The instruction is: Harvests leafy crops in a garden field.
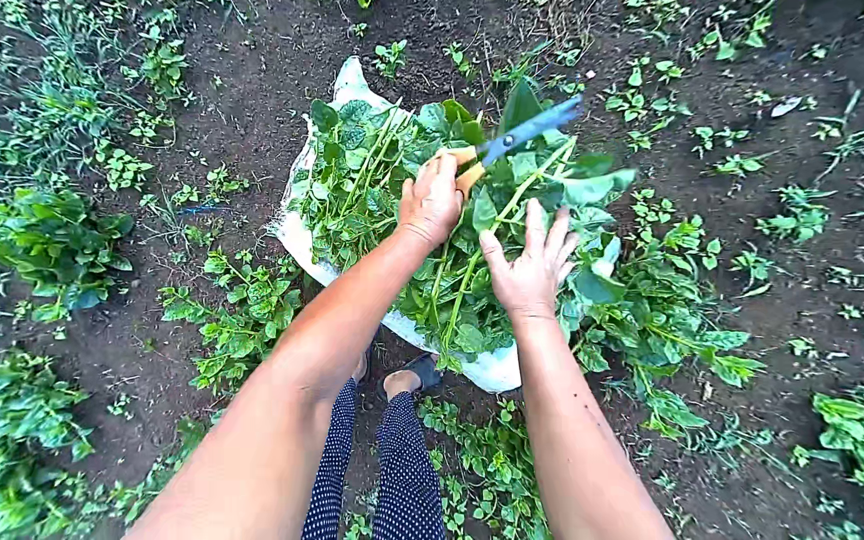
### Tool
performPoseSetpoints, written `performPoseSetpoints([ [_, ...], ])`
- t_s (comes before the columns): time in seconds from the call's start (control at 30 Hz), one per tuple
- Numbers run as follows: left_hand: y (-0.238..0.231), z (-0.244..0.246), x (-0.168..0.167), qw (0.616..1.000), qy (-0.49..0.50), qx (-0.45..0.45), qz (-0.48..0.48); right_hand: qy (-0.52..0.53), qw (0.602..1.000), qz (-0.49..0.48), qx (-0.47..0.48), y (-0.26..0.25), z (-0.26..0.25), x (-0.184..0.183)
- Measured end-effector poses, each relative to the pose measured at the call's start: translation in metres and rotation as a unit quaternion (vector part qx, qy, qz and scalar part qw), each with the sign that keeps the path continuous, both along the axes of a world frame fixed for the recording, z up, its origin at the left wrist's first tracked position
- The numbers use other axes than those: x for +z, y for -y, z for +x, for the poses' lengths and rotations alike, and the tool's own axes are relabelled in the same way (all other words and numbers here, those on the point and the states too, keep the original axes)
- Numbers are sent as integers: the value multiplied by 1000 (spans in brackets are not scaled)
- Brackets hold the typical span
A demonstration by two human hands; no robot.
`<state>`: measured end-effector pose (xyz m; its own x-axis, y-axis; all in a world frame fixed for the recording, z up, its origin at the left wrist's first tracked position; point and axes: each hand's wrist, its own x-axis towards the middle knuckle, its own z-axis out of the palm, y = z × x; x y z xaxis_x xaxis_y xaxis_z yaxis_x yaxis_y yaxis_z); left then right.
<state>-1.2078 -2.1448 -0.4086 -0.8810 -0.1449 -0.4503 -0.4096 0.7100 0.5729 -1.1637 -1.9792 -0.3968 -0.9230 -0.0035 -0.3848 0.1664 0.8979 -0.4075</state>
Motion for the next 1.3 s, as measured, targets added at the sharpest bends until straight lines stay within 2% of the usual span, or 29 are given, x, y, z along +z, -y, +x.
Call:
performPoseSetpoints([
  [0.1,-7,24,-33,999,-9,-37,-38,-24,1000,-1,3,0,29,-30],
  [0.23,-6,50,-68,998,-7,-35,-46,-42,999,10,13,10,53,-64],
  [0.4,1,41,-96,999,-12,-17,-41,-26,1000,7,8,18,37,-80],
  [0.6,5,39,-115,997,-57,-20,-37,-59,998,30,3,24,37,-90],
  [0.7,17,37,-96,999,-19,-45,-16,-60,997,38,3,28,38,-77],
  [0.83,47,26,-48,997,15,-80,-16,-43,999,26,3,34,31,-46],
  [1.1,101,14,27,990,52,-100,-90,-52,998,20,7,40,24,12],
  [1.23,112,16,60,983,3,-130,-127,-81,997,-7,19,31,26,45],
  [1.3,118,18,85,974,-32,-177,-138,-82,995,-45,28,23,32,74],
])
